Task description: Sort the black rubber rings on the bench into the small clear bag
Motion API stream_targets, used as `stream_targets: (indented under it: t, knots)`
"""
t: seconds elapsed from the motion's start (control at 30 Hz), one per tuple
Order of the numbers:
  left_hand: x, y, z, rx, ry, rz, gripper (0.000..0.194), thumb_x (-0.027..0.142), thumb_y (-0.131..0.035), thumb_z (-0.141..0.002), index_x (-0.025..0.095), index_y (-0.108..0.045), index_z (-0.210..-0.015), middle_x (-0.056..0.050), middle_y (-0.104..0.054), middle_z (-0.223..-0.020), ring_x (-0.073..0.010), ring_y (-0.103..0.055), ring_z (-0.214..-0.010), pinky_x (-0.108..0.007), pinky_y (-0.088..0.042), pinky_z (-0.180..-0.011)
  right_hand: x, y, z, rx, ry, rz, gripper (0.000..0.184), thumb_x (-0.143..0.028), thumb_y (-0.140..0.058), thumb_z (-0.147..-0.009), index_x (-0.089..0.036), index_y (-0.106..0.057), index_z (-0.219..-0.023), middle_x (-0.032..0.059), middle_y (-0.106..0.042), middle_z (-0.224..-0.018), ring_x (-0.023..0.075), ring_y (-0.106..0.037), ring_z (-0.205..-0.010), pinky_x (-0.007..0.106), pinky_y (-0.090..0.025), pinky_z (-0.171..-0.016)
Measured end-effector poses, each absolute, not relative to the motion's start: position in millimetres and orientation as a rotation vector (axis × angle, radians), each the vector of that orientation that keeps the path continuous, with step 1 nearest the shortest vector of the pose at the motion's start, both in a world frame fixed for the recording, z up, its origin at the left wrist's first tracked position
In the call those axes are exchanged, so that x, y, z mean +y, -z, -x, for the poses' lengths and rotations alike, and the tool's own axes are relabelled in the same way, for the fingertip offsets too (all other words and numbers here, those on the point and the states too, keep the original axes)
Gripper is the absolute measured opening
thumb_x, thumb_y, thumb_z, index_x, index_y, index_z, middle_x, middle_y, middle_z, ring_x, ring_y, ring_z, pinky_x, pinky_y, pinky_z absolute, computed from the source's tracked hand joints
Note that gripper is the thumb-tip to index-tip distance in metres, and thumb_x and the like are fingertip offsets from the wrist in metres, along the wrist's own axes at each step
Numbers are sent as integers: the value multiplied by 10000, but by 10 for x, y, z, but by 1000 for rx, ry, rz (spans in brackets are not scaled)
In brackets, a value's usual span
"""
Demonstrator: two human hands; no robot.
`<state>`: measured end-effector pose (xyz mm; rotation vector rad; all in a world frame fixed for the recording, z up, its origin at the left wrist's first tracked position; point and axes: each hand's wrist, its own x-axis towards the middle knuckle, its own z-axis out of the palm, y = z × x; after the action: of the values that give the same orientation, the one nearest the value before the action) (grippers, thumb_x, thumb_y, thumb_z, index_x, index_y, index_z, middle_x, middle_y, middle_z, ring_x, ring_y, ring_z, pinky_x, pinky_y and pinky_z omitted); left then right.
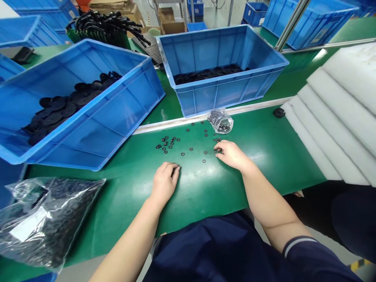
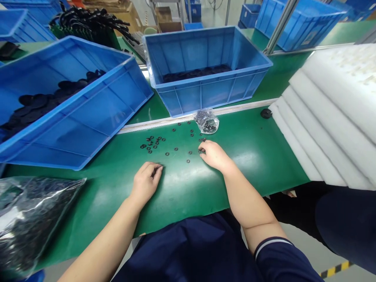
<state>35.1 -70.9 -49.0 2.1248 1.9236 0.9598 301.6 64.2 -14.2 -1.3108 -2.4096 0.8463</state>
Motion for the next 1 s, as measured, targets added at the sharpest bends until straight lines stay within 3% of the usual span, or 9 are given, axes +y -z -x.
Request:
stream_targets:
  t: [0.33,0.63,0.8,1.0]
  knots:
    - [-616,469,-175,2106,-991,-1989,174,274,-524,-948,190,-631,-839,-40,-618,-764,-181,-602,-727,-306,-494,-694,621,174,-2935,-2435,-711,1387,74,-172,-649,-864,-191,-716,-886,41,-644,-885,172,-596,-804,277,-434,-753]
    - [-574,480,-40,2228,-999,-1924,221,269,-467,-968,187,-650,-874,-65,-647,-816,-205,-621,-789,-331,-502,-748,592,152,-2914,-2456,-688,1329,90,-136,-616,-862,-163,-702,-861,72,-677,-893,203,-615,-857,305,-457,-787]
    - [-588,489,-47,2175,-1033,-1906,140,316,-624,-896,185,-665,-866,-23,-598,-738,-175,-589,-693,-303,-493,-674,391,15,-2838,-2406,-1139,1123,81,-168,-629,-853,-186,-708,-861,20,-697,-800,150,-640,-732,267,-478,-723]
    - [-515,490,-166,2122,-1014,-1918,90,266,-621,-892,188,-640,-850,-32,-626,-797,-172,-595,-710,-308,-492,-683,332,125,-2660,-2162,-1697,1082,52,-186,-645,-820,-170,-688,-844,-13,-666,-645,131,-649,-587,247,-498,-613]
